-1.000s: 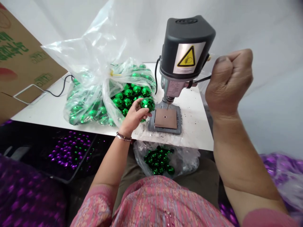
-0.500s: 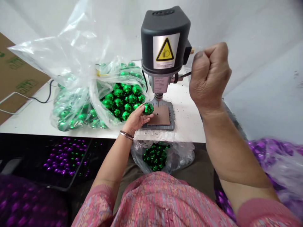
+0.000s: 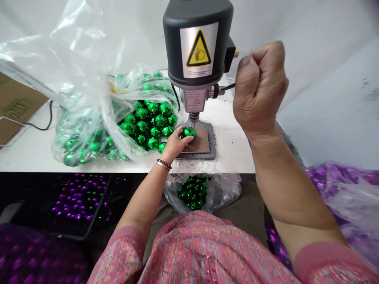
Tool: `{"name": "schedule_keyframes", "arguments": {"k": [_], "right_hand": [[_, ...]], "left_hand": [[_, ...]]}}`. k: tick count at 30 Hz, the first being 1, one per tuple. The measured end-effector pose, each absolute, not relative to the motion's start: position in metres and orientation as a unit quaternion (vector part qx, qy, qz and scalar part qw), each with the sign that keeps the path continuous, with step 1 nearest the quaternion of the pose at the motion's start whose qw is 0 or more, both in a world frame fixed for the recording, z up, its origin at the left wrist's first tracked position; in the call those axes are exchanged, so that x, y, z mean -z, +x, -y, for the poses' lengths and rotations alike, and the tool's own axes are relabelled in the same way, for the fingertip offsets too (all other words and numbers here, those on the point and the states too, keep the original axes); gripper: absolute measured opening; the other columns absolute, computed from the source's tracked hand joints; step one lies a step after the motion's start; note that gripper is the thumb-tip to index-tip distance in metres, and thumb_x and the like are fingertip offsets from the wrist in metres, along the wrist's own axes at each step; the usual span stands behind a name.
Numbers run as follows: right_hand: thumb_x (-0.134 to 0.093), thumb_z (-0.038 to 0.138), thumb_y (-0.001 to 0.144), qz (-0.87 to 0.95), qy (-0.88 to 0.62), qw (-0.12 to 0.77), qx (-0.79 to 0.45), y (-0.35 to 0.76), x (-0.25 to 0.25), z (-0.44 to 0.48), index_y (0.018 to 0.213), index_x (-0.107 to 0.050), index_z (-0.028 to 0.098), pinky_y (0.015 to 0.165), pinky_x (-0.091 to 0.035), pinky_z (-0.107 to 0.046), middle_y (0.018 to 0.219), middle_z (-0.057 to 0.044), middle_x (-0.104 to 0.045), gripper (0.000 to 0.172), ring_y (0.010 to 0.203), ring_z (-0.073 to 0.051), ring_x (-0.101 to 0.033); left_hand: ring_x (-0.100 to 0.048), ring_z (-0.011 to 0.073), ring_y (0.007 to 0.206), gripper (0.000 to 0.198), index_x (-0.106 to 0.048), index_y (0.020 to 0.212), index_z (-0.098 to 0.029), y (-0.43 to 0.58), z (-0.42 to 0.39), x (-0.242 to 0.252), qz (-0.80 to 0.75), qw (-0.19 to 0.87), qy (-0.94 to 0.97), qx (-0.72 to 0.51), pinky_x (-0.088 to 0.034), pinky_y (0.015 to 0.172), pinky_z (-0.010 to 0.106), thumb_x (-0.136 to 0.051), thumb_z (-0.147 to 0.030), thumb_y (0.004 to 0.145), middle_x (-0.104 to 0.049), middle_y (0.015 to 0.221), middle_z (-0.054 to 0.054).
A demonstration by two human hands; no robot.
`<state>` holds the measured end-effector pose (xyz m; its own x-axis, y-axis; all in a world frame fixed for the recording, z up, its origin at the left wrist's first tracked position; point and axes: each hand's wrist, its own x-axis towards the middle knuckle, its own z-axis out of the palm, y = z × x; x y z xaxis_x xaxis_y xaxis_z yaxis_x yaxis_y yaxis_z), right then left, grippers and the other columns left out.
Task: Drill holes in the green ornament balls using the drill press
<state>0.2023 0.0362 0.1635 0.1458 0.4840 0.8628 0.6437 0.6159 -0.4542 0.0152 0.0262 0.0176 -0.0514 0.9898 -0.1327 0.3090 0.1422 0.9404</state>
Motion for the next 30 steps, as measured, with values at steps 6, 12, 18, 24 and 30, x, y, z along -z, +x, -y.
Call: {"name": "schedule_keyframes", "arguments": {"k": [6,12,18,24,30], "right_hand": [[-0.032,0.036,0.092,0.651,-0.425,0.626,0.062,0.203,-0.162,-0.037,0.079,-0.029,0.024,0.064,-0.035,-0.023,0.068,0.004,-0.031,0.019,0.061,-0.008,-0.033],[-0.035,0.034,0.092,0.651,-0.422,0.628,0.06,0.203,-0.162,-0.035,0.078,-0.029,0.024,0.064,-0.035,-0.022,0.068,0.004,-0.031,0.019,0.061,-0.007,-0.035],[-0.041,0.032,0.095,0.669,-0.432,0.602,0.06,0.207,-0.155,-0.028,0.08,-0.033,0.022,0.068,-0.038,-0.02,0.071,0.005,-0.034,0.02,0.063,-0.004,-0.041],[-0.046,0.028,0.09,0.669,-0.454,0.581,0.09,0.211,-0.136,-0.018,0.081,-0.041,0.022,0.065,-0.04,-0.024,0.068,0.004,-0.039,0.012,0.061,-0.007,-0.042],[-0.045,0.035,0.09,0.668,-0.474,0.571,0.061,0.213,-0.116,-0.013,0.083,-0.047,0.023,0.068,-0.043,-0.03,0.07,0.002,-0.042,0.014,0.065,-0.012,-0.046]], "left_hand": [[-0.067,0.0184,0.091,0.068,-0.06,0.136,-0.016,0.017,-0.024,-0.024,-0.632,0.333,0.628,-0.309,-0.053,0.089,0.03,-0.08,-0.028,0.072,-0.073,0.11,0.006],[-0.066,0.0227,0.111,0.069,-0.059,0.138,-0.015,0.022,-0.028,-0.018,-0.604,0.286,0.683,-0.296,-0.049,0.101,0.033,-0.079,-0.025,0.073,-0.071,0.123,0.009],[-0.068,0.0235,0.104,0.071,-0.059,0.14,-0.017,0.023,-0.029,-0.011,-0.615,0.287,0.671,-0.297,-0.051,0.095,0.032,-0.08,-0.029,0.073,-0.074,0.112,0.007],[-0.068,0.0235,0.101,0.074,-0.059,0.14,-0.017,0.025,-0.027,-0.014,-0.627,0.286,0.662,-0.295,-0.052,0.093,0.032,-0.081,-0.028,0.07,-0.075,0.108,0.006],[-0.067,0.0233,0.105,0.073,-0.058,0.141,-0.017,0.026,-0.026,-0.014,-0.624,0.288,0.662,-0.298,-0.05,0.098,0.032,-0.081,-0.027,0.072,-0.074,0.114,0.005]]}}
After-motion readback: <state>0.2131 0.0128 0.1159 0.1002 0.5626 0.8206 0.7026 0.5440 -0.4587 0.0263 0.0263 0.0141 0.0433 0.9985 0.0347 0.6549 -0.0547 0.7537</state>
